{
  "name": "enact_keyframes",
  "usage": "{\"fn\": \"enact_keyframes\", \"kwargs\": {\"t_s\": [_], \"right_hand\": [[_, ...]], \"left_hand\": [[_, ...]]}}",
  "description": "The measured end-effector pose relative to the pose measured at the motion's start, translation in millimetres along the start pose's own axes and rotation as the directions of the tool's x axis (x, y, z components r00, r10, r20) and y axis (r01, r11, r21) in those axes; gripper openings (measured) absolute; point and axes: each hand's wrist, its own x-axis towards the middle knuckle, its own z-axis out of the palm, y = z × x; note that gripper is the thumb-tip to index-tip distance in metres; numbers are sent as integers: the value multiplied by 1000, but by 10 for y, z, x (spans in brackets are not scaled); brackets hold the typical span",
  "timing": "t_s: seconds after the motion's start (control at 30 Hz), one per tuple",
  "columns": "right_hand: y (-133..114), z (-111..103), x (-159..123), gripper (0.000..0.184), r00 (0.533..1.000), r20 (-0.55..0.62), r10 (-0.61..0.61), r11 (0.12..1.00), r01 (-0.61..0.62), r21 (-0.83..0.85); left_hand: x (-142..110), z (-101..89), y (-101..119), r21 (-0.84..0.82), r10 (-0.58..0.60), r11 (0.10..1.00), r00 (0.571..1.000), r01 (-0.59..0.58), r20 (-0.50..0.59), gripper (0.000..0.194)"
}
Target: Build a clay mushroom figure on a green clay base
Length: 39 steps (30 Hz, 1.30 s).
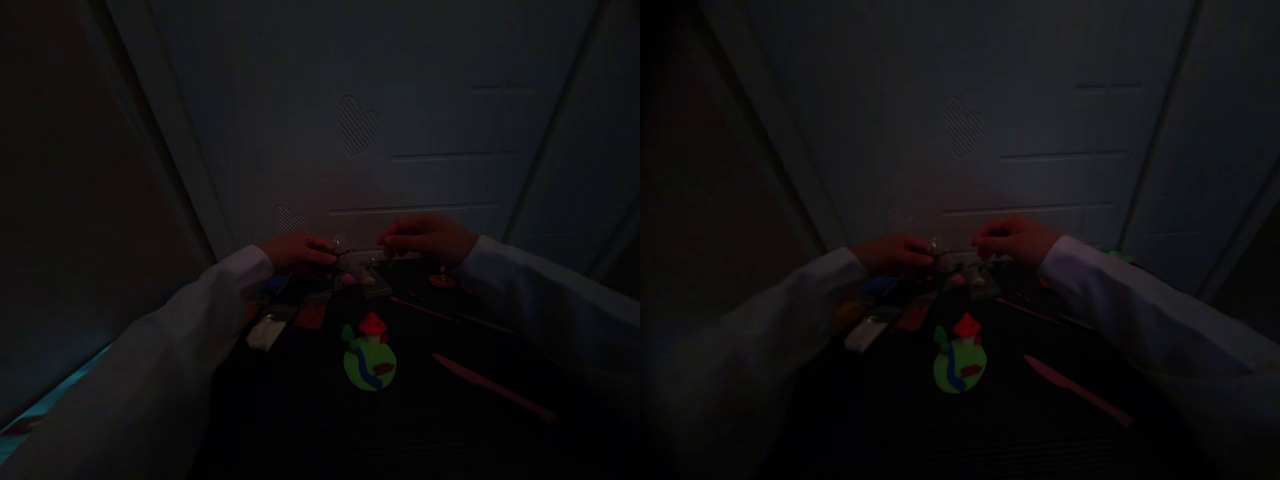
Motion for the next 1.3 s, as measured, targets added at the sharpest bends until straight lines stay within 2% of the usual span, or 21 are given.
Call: {"fn": "enact_keyframes", "kwargs": {"t_s": [0.23,0.43,0.57,0.9,1.0,1.17,1.3], "right_hand": [[39,49,-4,29,980,158,119,966,-78,-245],[106,88,-4,30,907,358,220,925,-77,-373],[96,72,-7,29,874,426,234,927,-68,-370],[155,-76,-16,25,865,445,232,948,-98,-304],[133,-82,-31,23,899,390,200,958,-96,-270],[2,-25,-53,22,975,204,93,992,-72,-108],[-45,30,-44,32,986,146,76,997,-76,-3]], "left_hand": [[-19,63,90,0,27,1000,1000,-27,0,24],[0,65,73,1,32,999,999,-32,24,23],[2,76,68,-7,42,999,999,-41,32,22],[9,103,66,-27,49,998,999,-48,21,18],[3,146,77,-48,54,997,998,-53,19,18],[-14,207,122,-70,52,996,999,-51,12,20],[-37,239,184,-36,54,998,999,-54,7,21]]}}
